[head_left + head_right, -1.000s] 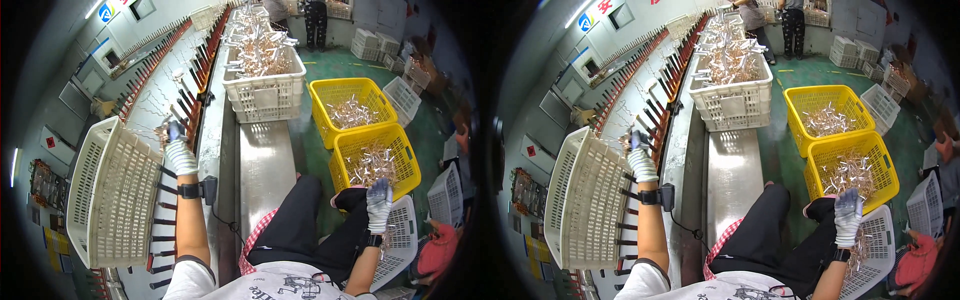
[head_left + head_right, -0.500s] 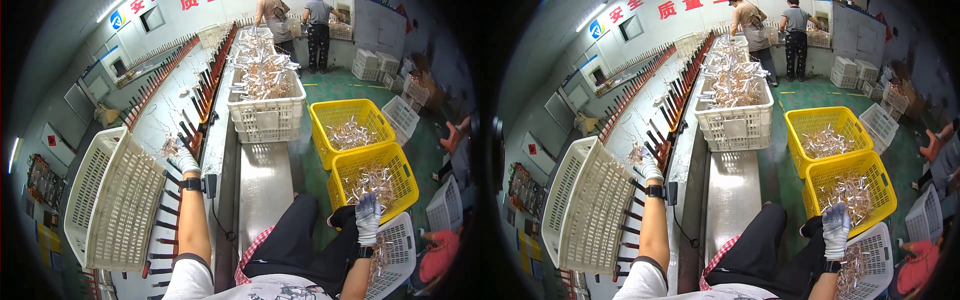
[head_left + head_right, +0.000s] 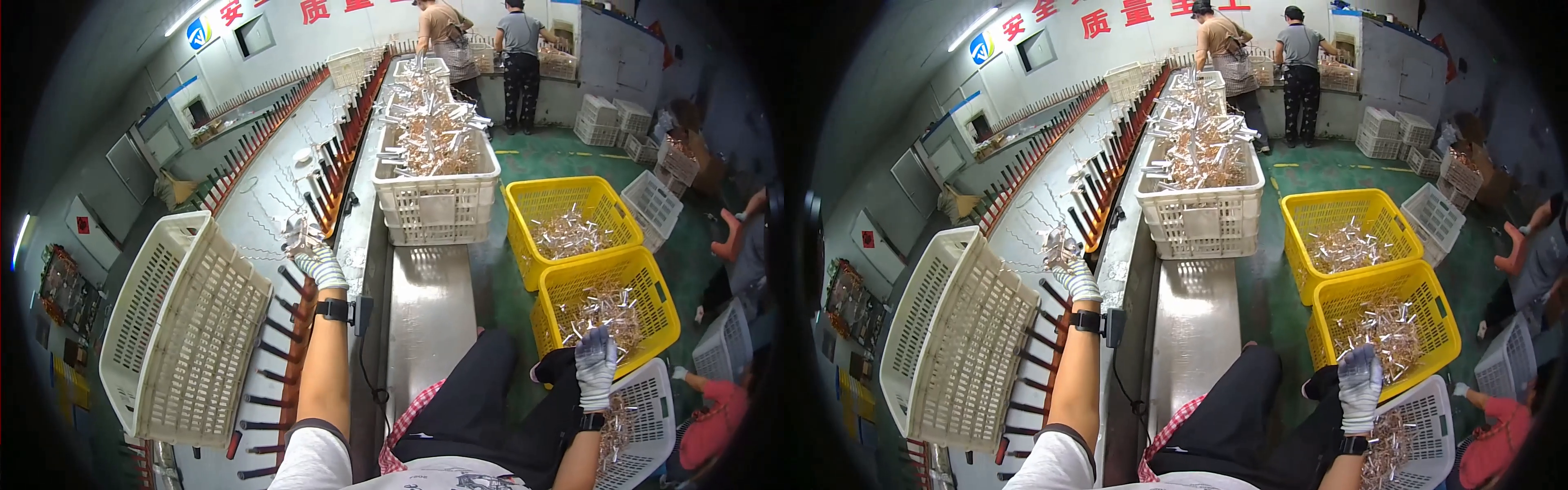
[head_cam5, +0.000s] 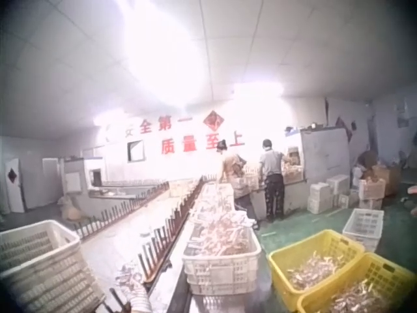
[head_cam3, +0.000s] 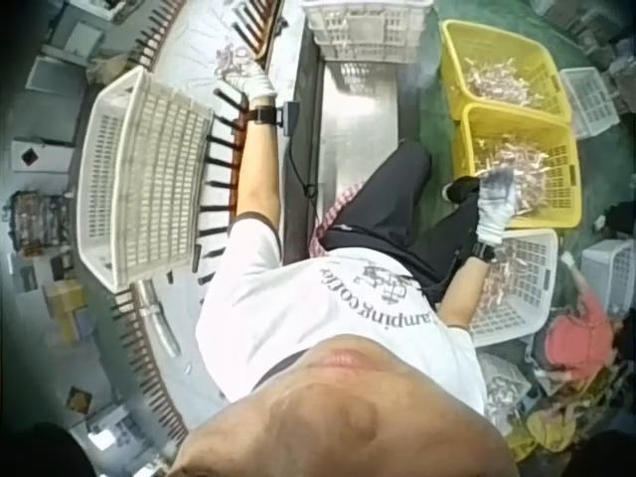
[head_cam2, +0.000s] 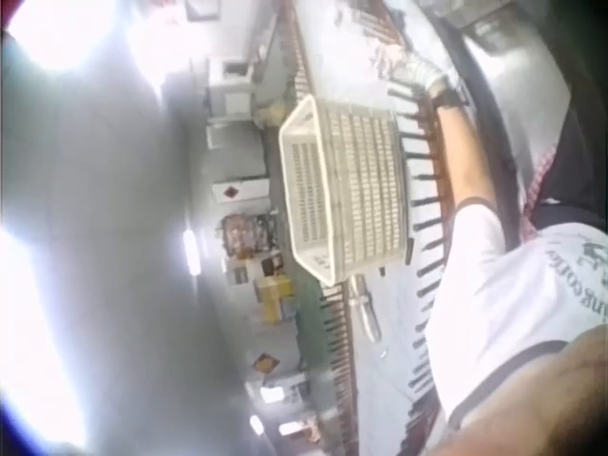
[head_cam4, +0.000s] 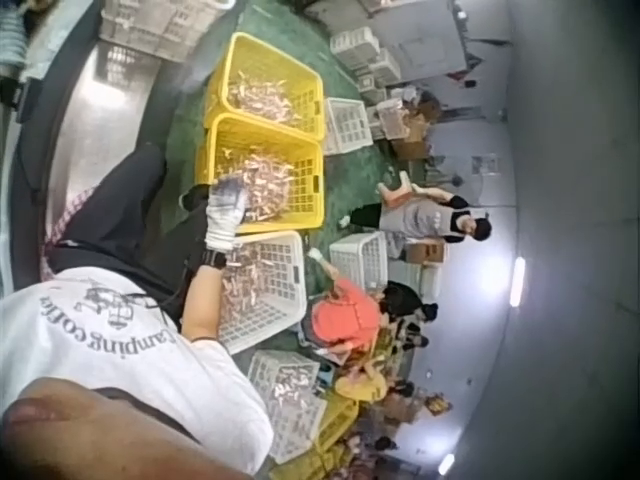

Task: Sorting and organizing small manufactured plastic components into baskets and bins in a factory setting.

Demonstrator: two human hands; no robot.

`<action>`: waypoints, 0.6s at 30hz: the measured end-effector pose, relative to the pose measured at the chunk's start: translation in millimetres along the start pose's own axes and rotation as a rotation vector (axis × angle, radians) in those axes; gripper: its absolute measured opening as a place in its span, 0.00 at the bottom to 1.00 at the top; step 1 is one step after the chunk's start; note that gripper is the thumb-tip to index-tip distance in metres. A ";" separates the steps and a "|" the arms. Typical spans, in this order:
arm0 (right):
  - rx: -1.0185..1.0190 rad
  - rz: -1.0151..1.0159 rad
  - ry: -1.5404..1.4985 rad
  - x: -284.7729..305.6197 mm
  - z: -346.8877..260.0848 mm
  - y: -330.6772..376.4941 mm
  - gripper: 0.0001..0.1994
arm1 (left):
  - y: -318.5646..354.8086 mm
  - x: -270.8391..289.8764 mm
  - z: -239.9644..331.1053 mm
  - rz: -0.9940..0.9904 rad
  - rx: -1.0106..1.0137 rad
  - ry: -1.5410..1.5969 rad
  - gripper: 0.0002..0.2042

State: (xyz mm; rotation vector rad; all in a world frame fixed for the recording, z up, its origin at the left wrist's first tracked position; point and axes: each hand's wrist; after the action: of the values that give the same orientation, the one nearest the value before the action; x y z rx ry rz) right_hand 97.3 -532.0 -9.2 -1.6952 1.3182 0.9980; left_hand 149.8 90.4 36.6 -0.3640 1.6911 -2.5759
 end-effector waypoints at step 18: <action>-0.035 -0.272 0.758 -130.3 49.7 25.6 0.32 | 2.1 180.3 276.5 -0.818 -0.530 -0.015 0.14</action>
State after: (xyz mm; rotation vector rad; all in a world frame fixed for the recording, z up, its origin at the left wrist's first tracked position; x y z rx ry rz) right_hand 44.5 -441.2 86.0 -2.3194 1.4526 0.2044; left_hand 34.1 -188.3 170.6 -1.3341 2.6245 -2.4416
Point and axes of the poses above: each hand's wrist, its own y-axis away from the middle knuckle, its own x-axis out of the back of the hand, z = x × y, and after that the axes turned 3 degrees about -z, right-handed
